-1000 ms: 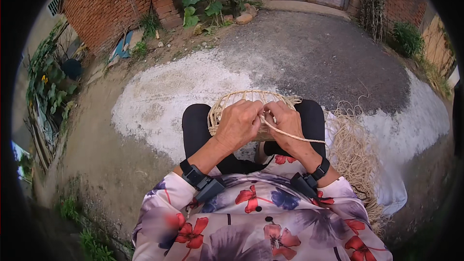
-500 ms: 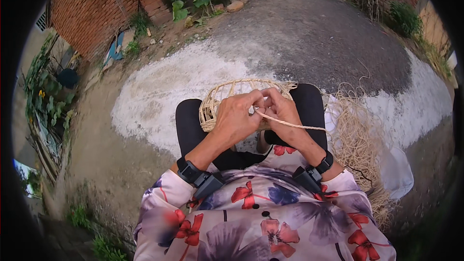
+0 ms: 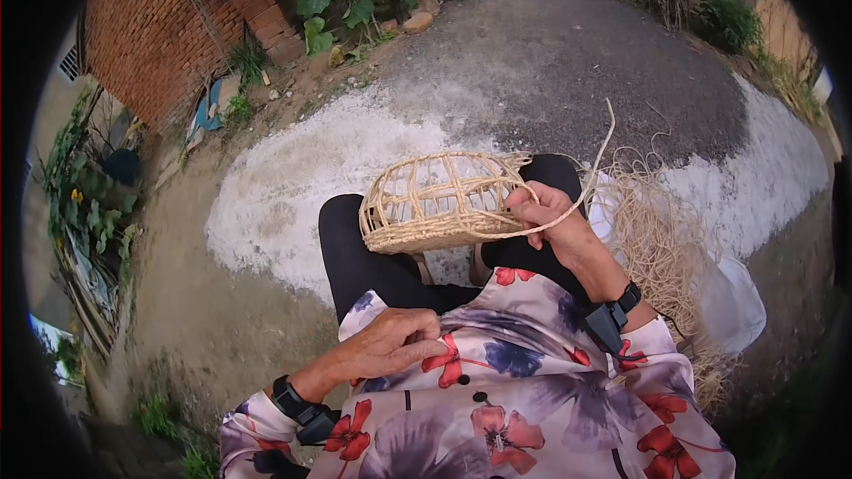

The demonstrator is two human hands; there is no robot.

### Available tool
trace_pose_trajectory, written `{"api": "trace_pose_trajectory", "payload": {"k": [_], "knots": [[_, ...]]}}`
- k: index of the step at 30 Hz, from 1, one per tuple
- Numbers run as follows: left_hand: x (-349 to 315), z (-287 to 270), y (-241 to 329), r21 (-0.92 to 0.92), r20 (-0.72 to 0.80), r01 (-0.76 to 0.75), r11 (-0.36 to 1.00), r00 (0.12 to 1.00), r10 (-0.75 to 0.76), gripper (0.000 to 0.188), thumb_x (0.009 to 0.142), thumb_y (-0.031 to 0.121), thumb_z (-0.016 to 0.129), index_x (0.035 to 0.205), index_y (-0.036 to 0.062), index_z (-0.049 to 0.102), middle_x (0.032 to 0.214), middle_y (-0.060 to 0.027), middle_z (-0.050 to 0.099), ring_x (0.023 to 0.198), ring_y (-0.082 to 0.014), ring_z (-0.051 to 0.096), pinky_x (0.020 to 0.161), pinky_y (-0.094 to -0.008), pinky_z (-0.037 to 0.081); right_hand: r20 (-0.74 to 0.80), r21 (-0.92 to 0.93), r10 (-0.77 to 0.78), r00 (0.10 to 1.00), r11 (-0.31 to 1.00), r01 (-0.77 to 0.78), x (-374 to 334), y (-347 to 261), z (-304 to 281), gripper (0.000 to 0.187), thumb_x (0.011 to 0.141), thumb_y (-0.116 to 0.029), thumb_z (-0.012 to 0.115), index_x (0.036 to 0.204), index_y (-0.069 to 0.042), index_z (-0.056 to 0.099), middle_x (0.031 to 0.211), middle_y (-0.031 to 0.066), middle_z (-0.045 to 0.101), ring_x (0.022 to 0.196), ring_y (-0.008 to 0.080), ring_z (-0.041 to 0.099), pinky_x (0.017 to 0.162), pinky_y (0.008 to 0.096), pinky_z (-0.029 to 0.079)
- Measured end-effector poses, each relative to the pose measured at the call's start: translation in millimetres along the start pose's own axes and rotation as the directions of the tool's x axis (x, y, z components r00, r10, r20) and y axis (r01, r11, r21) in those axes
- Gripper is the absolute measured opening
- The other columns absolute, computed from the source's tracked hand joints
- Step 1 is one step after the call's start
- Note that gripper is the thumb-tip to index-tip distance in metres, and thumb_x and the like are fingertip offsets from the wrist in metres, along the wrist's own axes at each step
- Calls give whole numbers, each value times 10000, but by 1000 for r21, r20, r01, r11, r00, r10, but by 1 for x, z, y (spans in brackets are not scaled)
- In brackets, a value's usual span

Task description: Weaving a small basket or container using straw or reed materials.

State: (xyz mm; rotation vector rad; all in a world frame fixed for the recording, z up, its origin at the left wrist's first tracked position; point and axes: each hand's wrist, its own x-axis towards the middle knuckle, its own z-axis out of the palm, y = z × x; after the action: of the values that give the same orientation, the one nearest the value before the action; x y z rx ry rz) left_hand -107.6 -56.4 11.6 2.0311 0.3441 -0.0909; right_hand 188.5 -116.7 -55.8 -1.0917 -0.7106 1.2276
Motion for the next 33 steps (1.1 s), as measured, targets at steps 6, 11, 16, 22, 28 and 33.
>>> {"api": "trace_pose_trajectory", "payload": {"k": [6, 11, 16, 22, 28, 33], "knots": [[12, -32, 11, -8, -176, 43, 999, 983, -44, 287, 918, 210, 663, 763, 50, 483, 678, 35, 476, 601, -45, 384, 508, -254, 317, -133, -235, -109, 985, 969, 76, 6, 1, 3, 114, 893, -165, 634, 908, -54, 612, 696, -40, 542, 495, 20, 445, 403, 182, 335], [16, -33, -1, -10, -227, 22, 1000, 974, -23, 254, 906, 215, 676, 794, 43, 526, 702, 35, 513, 612, -41, 413, 529, -238, 354, -376, -358, -337, 863, 912, 200, 9, 19, -34, 87, 908, -134, 607, 879, -52, 614, 627, -46, 512, 442, 29, 400, 375, 207, 288], [17, -57, -6, -161, -437, 112, 981, 883, -172, 188, 897, 196, 687, 923, 32, 600, 723, 37, 549, 632, -28, 444, 566, -212, 385, -734, 198, 76, 675, 975, 105, -22, 22, -186, 310, 963, -344, 537, 935, -44, 607, 562, -32, 390, 416, 70, 329, 384, 236, 280], [28, -46, -18, -198, -656, 34, 980, 738, -158, 123, 899, 126, 659, 940, 22, 607, 724, 30, 566, 652, -24, 466, 589, -202, 390, -812, -234, 123, 571, 827, -511, -113, 16, -242, 688, 895, -675, 477, 815, -10, 634, 531, 12, 504, 404, 82, 396, 381, 239, 299], [38, 7, 18, 304, -319, -114, 946, 923, 214, 126, 844, 54, 664, 963, 32, 632, 812, -95, 612, 643, -210, 587, 587, -309, 471, -207, -419, 88, 974, 892, -170, -103, -3, -72, 355, 932, -391, 604, 852, -49, 656, 588, 19, 553, 476, 52, 464, 441, 205, 349], [16, -4, -18, 558, -389, 110, 823, 910, 143, 112, 826, 122, 669, 901, 41, 651, 843, -116, 627, 747, -286, 627, 655, -372, 506, 325, -689, 85, 942, 703, 175, -112, 4, -5, 223, 820, -212, 708, 904, -18, 635, 690, 99, 593, 624, 178, 590, 594, 318, 470]]}}
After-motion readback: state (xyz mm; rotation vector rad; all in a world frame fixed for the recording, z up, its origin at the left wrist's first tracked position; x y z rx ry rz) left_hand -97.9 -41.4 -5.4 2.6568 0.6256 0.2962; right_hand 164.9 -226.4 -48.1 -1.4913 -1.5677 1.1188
